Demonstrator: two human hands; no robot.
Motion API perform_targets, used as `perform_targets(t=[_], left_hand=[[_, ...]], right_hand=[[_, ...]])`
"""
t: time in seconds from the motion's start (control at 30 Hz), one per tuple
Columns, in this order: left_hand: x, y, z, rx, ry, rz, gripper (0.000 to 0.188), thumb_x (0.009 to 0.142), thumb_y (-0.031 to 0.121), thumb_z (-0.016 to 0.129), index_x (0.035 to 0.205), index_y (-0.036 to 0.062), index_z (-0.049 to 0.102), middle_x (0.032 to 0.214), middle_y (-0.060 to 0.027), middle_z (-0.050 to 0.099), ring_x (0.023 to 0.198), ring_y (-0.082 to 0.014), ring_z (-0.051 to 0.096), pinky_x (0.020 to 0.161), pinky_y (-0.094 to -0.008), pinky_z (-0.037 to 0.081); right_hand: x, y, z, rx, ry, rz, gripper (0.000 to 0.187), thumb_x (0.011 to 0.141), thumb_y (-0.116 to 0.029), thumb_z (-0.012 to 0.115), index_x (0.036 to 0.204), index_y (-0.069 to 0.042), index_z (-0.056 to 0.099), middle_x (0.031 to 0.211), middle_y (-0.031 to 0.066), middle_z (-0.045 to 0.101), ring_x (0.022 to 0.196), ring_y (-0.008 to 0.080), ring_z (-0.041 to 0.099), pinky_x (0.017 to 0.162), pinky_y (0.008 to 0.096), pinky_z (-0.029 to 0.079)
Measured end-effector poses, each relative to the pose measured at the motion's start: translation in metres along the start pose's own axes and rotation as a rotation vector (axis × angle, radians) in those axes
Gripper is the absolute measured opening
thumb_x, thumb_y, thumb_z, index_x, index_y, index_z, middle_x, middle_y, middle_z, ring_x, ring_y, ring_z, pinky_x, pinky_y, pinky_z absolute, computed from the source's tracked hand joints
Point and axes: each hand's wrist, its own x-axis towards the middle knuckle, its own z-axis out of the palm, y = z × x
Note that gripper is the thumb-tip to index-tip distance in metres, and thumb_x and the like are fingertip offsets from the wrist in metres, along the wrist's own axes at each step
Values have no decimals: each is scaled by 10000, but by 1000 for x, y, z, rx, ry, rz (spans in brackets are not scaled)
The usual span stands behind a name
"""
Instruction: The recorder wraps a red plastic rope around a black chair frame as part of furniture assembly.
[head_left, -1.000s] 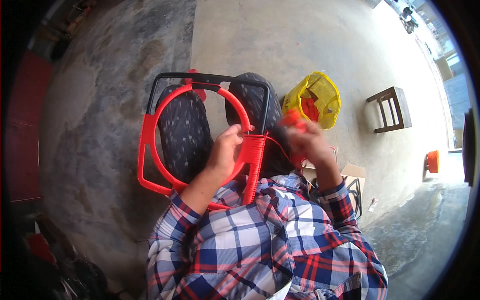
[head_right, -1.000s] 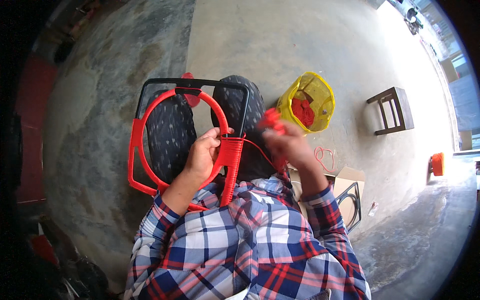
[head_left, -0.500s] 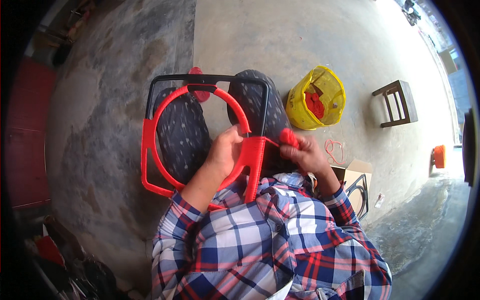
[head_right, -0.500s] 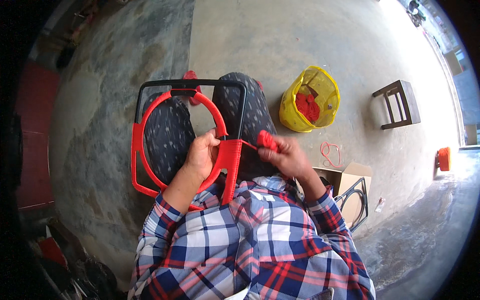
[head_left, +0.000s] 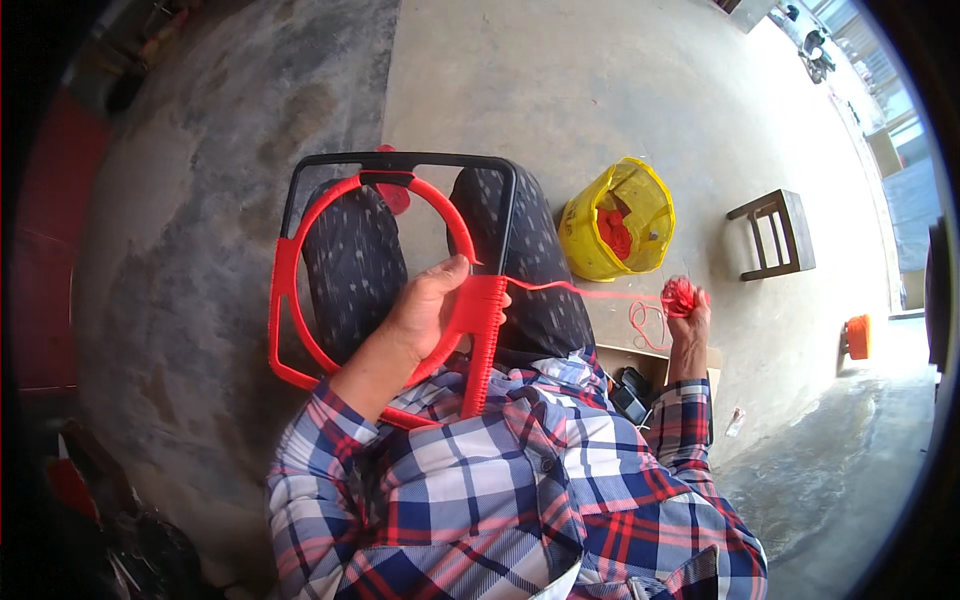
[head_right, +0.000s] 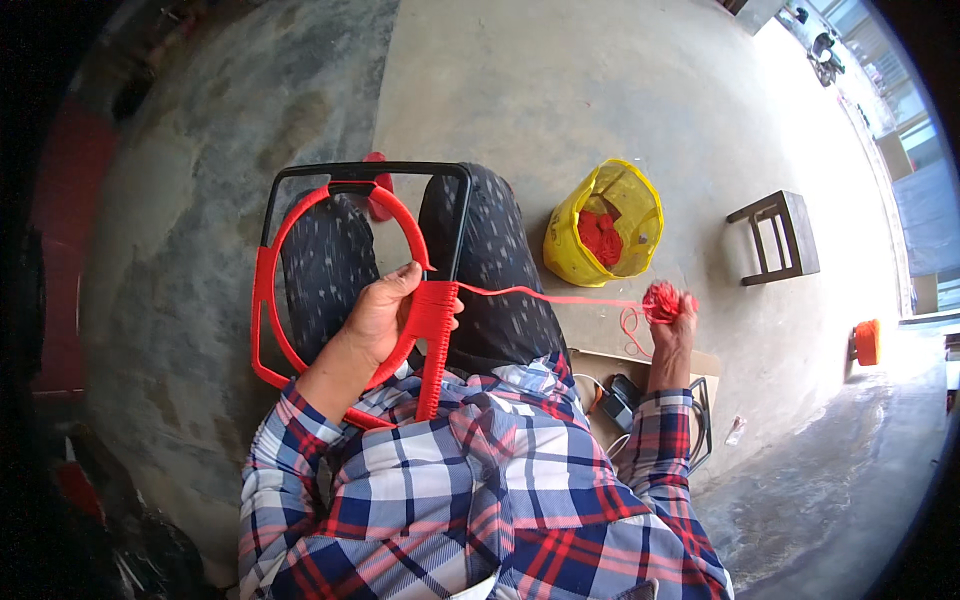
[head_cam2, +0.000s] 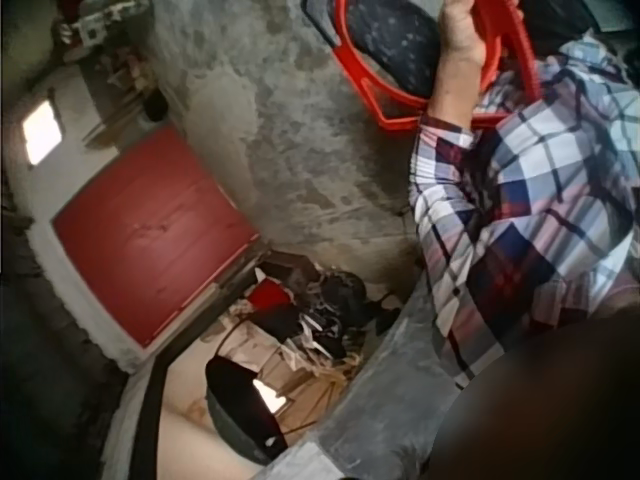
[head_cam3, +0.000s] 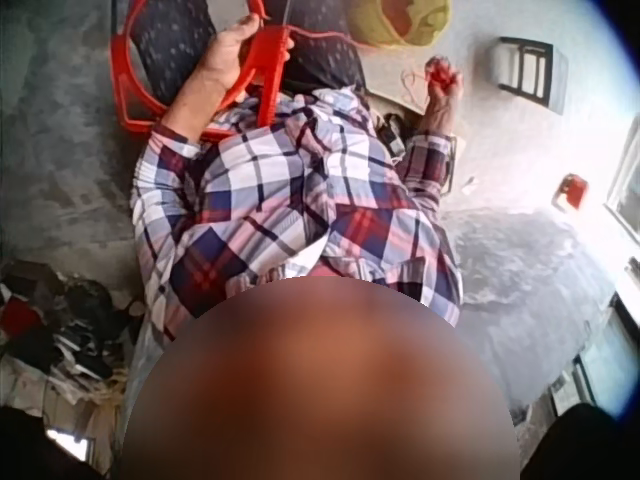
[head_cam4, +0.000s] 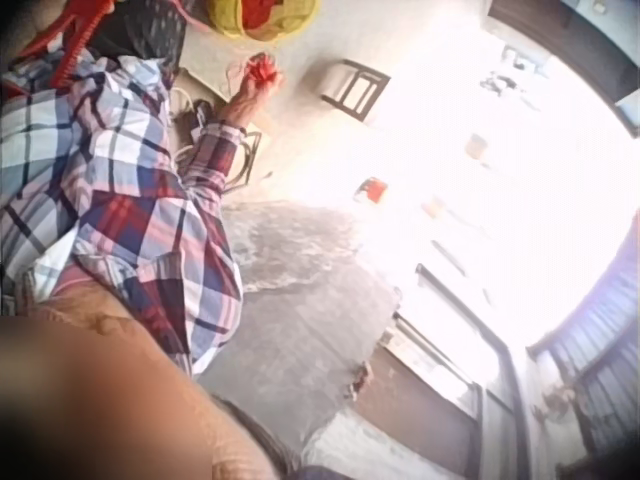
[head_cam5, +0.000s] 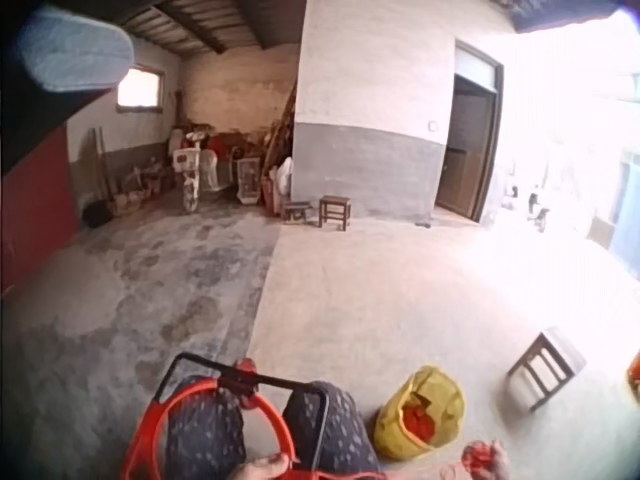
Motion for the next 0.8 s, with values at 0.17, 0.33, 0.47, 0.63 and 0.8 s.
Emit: perform_targets(t=[0.17,0.33,0.47,0.63,0.8], left_hand=[[5,-1,2,58,37,-20,268,957,335,495,1027,81,541,957,-198,658,820,-293,669,728,-408,551],[7,-4,13,135,146,276,322,991,318,399,1165,71,513,1093,-127,595,917,-199,598,774,-312,501],[9,-4,16,558,211,699,324,961,224,436,1223,40,488,1128,-68,518,908,-121,491,781,-250,407],[13,-3,-2,448,336,463,278,863,2,509,1141,17,516,1019,-73,564,950,-144,554,845,-294,458],[15,-6,-12,215,293,257,312,816,-65,512,1112,29,541,967,-87,609,818,-187,636,687,-331,536]], right_hand=[[-16,9,19,-206,-293,-80,123,903,-197,589,968,-110,532,822,12,557,650,114,489,577,255,435],[-116,61,162,-1131,-1008,-874,260,804,-24,539,1046,-77,620,826,23,525,693,172,538,598,285,445],[-178,109,216,-1576,-1442,-1196,377,702,-107,658,1076,-132,616,871,37,572,903,245,591,717,362,502],[-169,117,217,-1356,-1000,-1426,560,638,-181,762,1157,-103,568,1066,86,606,981,282,563,837,381,448],[-154,109,179,-1433,-1060,-1121,354,589,-195,791,903,-107,655,954,43,596,883,261,546,778,380,443]])
